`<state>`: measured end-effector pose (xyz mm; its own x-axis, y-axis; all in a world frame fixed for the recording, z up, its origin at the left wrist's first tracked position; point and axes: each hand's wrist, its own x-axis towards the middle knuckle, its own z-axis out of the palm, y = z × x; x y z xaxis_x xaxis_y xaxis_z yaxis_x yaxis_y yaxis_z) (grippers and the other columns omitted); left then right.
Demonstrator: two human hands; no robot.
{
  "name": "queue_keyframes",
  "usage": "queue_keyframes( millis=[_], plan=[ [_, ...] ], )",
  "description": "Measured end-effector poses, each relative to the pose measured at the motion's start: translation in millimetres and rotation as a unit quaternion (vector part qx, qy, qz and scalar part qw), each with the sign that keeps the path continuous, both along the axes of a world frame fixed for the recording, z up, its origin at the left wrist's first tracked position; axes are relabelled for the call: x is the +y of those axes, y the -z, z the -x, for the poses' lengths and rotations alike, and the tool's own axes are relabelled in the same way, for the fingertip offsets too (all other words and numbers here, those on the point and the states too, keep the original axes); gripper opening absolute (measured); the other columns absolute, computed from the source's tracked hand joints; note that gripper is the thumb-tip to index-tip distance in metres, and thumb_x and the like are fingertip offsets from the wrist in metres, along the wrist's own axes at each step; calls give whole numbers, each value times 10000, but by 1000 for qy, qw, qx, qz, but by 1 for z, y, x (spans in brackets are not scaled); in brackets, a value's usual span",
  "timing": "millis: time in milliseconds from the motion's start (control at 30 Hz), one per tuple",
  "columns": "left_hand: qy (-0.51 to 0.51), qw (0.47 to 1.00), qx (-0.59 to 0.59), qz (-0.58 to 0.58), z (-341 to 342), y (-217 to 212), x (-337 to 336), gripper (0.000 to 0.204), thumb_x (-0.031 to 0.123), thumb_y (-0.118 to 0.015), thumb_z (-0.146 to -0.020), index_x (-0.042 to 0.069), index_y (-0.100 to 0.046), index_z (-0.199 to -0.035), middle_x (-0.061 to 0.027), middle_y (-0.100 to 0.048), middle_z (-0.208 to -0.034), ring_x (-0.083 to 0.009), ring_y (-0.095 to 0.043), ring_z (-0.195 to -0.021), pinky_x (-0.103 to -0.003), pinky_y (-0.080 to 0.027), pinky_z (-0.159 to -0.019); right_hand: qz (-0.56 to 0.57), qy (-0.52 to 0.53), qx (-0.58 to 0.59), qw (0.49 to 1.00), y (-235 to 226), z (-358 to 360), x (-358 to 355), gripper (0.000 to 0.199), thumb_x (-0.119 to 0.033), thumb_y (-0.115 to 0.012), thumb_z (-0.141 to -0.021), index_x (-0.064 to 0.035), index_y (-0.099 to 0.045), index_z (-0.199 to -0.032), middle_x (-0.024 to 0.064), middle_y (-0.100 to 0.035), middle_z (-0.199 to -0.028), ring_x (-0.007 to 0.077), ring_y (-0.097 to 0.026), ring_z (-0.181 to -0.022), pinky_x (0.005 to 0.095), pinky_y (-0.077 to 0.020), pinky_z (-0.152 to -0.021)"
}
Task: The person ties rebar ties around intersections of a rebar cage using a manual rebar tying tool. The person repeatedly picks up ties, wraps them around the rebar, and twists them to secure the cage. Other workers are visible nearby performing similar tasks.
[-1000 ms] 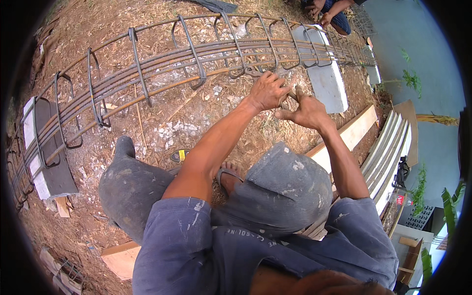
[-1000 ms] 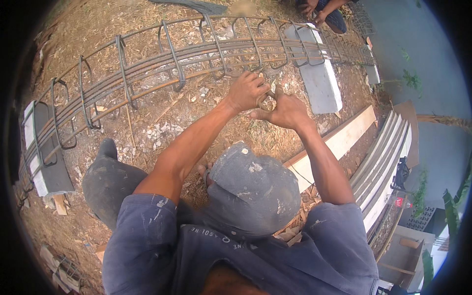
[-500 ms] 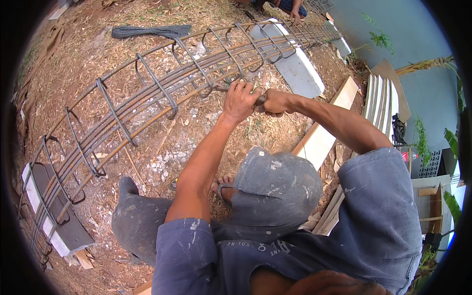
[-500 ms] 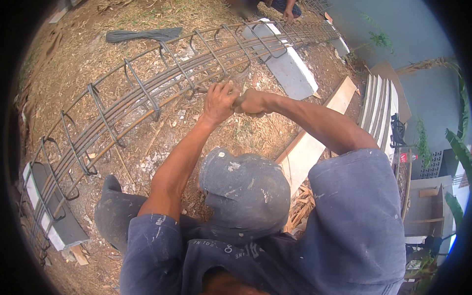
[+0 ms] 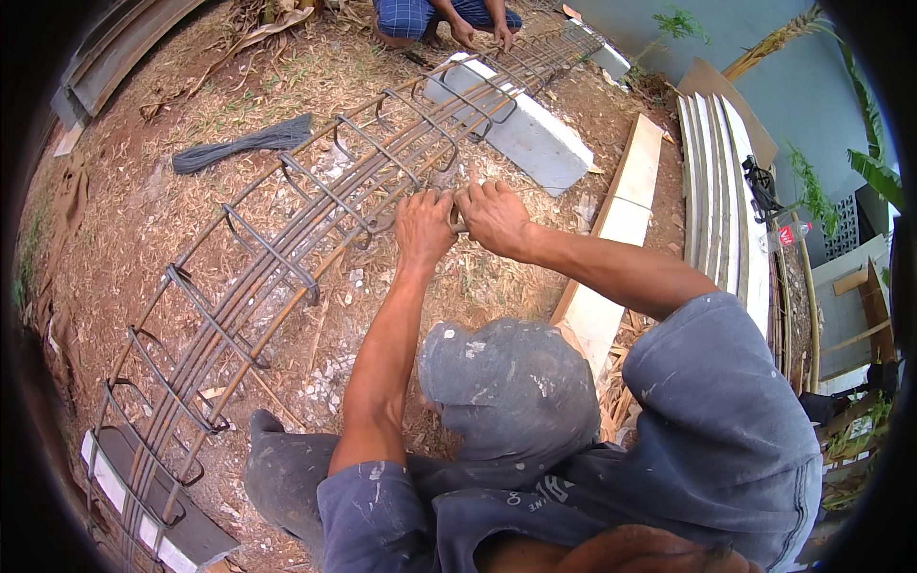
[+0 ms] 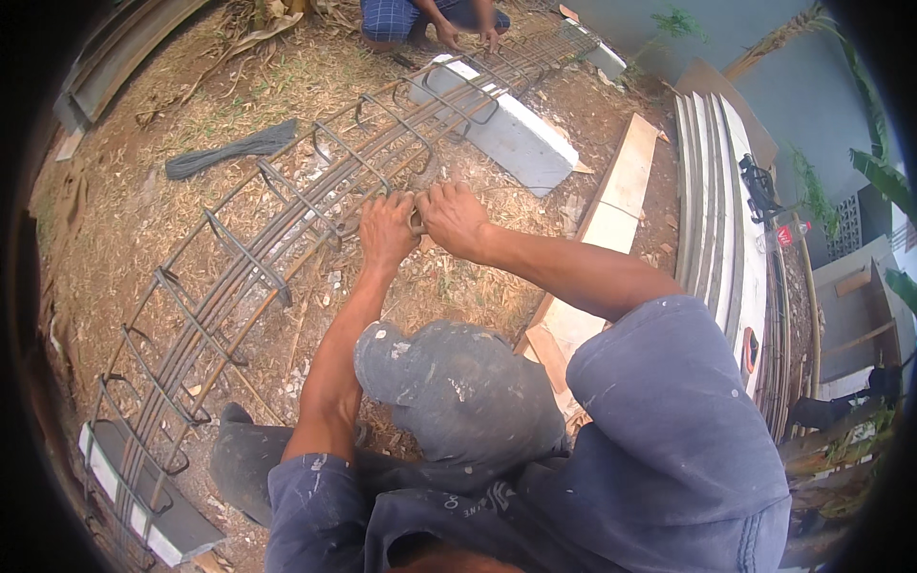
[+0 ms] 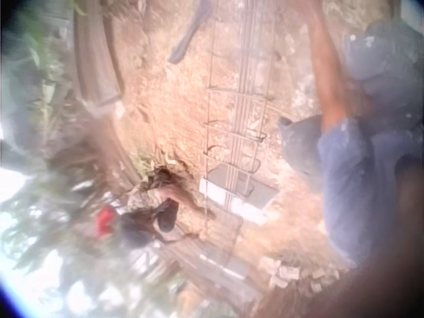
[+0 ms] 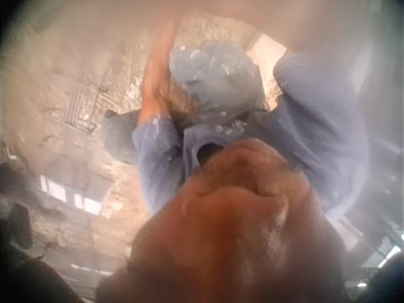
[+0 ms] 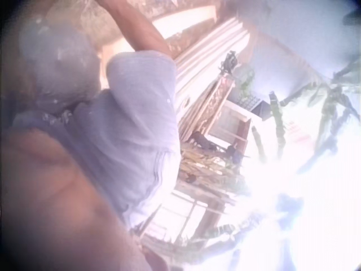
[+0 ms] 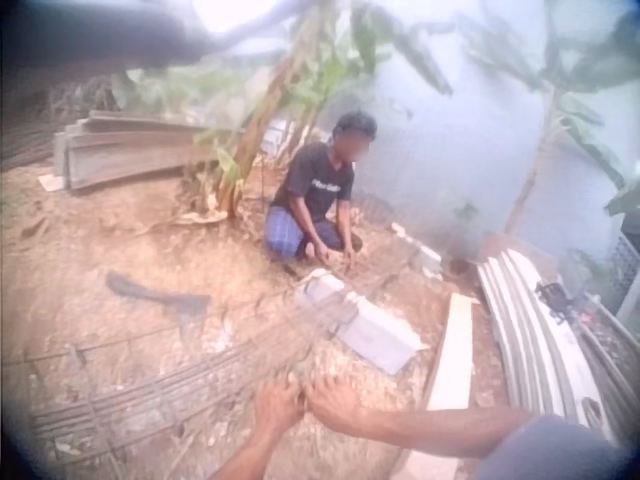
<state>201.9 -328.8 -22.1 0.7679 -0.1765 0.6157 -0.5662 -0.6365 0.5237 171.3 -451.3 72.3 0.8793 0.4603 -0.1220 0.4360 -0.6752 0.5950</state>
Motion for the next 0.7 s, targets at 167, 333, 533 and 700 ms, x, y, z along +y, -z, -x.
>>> queue_keyframes(
  millis=[167,333,533,700],
  plan=[
    [90,974,164,-129,-9,-14,18,265,246,-712,-733,104,-697,-956,-127,-693,-827,-271,-677,-784,-420,-482,-737,-124,133,189,965,-10,-20,13,336,-196,-631,-807,32,-562,-1043,162,-655,-790,334,-674,-786,407,-543,-697],
    [142,984,-20,-107,7,-7,40,311,210,-716,-678,111,-671,-969,-85,-654,-835,-261,-639,-804,-401,-472,-752,-310,333,616,643,12,-35,-10,252,-207,-644,-853,-38,-627,-1038,114,-671,-806,255,-639,-732,389,-535,-658],
    [159,982,-73,-68,28,11,53,245,139,-665,-703,106,-673,-946,-81,-636,-840,-275,-629,-828,-404,-484,-772,-438,386,565,583,3,-2,6,395,-359,-775,-796,-15,-631,-927,46,-625,-704,163,-630,-602,287,-541,-552],
    [249,911,157,-288,43,-14,17,318,31,-634,-671,87,-690,-979,-112,-674,-881,-316,-667,-790,-425,-516,-654,-302,211,248,896,34,73,-7,410,-366,-710,-785,18,-648,-913,142,-649,-767,243,-628,-693,392,-506,-660]
  ],
)
